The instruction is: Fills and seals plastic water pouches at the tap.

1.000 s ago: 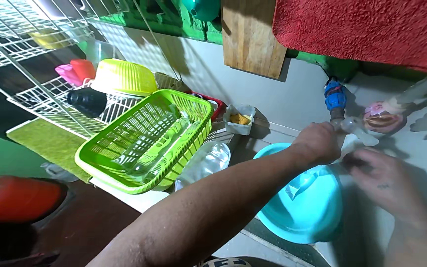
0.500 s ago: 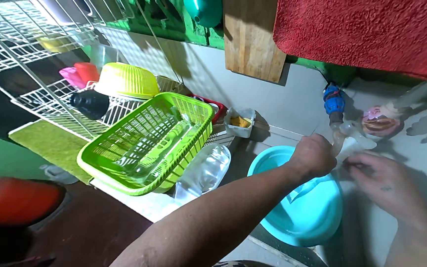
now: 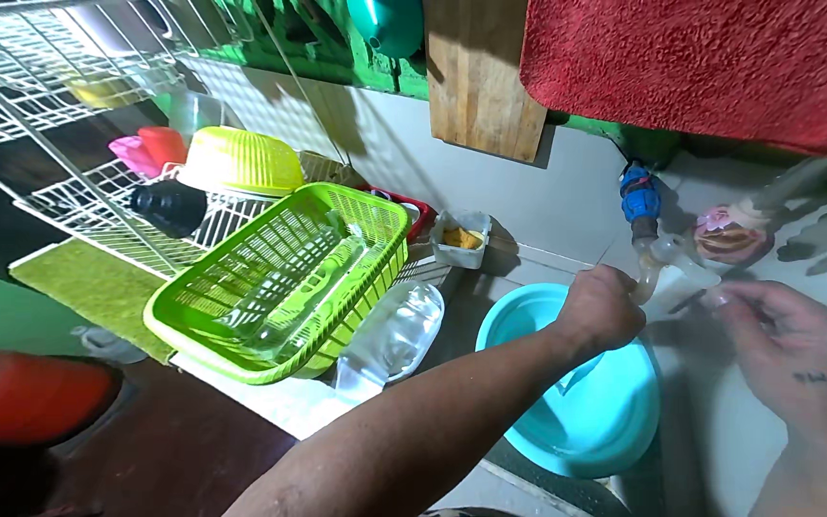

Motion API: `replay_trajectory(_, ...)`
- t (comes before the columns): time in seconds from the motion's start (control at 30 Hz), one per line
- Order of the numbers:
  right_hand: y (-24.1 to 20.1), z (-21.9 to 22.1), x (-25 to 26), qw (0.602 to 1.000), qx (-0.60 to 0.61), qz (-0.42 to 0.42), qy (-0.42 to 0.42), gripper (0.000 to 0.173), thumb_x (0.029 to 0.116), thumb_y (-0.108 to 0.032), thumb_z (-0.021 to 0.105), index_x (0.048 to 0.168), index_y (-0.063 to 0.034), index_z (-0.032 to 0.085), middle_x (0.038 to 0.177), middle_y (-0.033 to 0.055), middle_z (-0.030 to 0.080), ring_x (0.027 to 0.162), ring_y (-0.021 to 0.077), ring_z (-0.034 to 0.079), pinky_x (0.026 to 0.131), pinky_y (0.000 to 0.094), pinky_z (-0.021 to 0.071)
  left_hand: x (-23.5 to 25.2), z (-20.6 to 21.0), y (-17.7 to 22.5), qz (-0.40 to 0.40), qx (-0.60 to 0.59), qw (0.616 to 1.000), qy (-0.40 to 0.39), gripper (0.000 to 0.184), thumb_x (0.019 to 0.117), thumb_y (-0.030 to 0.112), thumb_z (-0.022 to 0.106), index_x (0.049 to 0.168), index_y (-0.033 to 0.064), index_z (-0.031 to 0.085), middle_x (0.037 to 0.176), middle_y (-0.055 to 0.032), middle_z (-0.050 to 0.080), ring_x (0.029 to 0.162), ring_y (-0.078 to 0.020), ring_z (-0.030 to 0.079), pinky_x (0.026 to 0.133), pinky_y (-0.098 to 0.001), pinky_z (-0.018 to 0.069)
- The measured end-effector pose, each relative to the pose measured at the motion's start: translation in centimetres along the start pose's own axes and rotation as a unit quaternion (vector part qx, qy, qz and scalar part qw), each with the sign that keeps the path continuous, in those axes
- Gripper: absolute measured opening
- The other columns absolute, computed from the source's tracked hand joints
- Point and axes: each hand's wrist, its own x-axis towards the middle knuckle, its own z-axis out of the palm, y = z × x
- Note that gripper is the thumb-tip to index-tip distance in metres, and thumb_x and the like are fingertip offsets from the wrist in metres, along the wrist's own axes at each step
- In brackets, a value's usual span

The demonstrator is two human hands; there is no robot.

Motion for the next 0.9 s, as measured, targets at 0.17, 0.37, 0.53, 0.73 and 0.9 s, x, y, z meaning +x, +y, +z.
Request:
replay_trajectory(0.17, 0.0, 0.2, 0.1, 1.000, -0.004, 0.001, 0.001, 0.030, 0.1008, -0.029, 0.056, 0.103, -0.0014, 0.068, 0.089, 0.0040, 0.067, 0.080, 0.0005, 0.062, 0.073, 0.0192, 0.0530, -0.6, 0.1, -0.2, 0.025, -0.003, 0.999, 0.020, 0.022, 0.0938, 0.001, 0.063, 0.114, -0.0005, 0.073, 0.104, -0.0189, 0.072, 0.092, -0.0307, 0.069, 0.076, -0.0519, 0.0549)
replay_trajectory(0.37, 0.0, 0.3, 0.2, 1.000, 0.004, -0.008, 0.006, 0.029, 0.0999, -0.027, 0.057, 0.102, -0.0004, 0.069, 0.089, 0.0036, 0.066, 0.080, -0.0007, 0.061, 0.074, 0.0181, 0.0523, -0.4, 0.2, -0.2, 0.032, -0.002, 0.999, 0.025, 0.022, 0.0933, 0.000, 0.063, 0.112, 0.0001, 0.074, 0.100, -0.0177, 0.072, 0.088, -0.0290, 0.069, 0.074, -0.0497, 0.0545)
replay_trajectory(0.53, -0.1, 0.4, 0.4, 1.000, 0.006, -0.021, 0.007, 0.027, 0.0988, -0.027, 0.058, 0.100, -0.0022, 0.069, 0.088, 0.0012, 0.067, 0.080, -0.0027, 0.063, 0.075, 0.0170, 0.0538, -0.3, 0.2, -0.5, 0.033, -0.006, 0.999, 0.025, 0.023, 0.0940, 0.001, 0.062, 0.114, 0.0007, 0.074, 0.101, -0.0177, 0.072, 0.086, -0.0281, 0.069, 0.074, -0.0489, 0.0546)
replay_trajectory(0.73, -1.7, 1.7, 1.7, 0.999, 0.014, -0.035, -0.015, 0.022, 0.0943, -0.029, 0.066, 0.092, -0.0082, 0.072, 0.083, -0.0018, 0.069, 0.074, 0.0016, 0.065, 0.067, 0.0225, 0.0567, -0.4, 0.6, -1.1, 0.031, -0.022, 0.999, 0.037, 0.021, 0.0935, 0.000, 0.063, 0.112, 0.0016, 0.074, 0.094, -0.0157, 0.072, 0.075, -0.0253, 0.067, 0.069, -0.0459, 0.0553)
replay_trajectory(0.9, -4.2, 4.1, 5.0, 0.998, -0.055, 0.003, -0.030, 0.036, 0.0953, -0.041, 0.072, 0.081, -0.0086, 0.064, 0.067, 0.0073, 0.061, 0.057, 0.0241, 0.059, 0.051, 0.0472, 0.0463, -0.6, 0.4, -2.2, 0.009, -0.033, 0.999, 0.028, 0.024, 0.0921, 0.001, 0.063, 0.113, 0.0045, 0.074, 0.098, -0.0122, 0.072, 0.076, -0.0215, 0.066, 0.070, -0.0430, 0.0554)
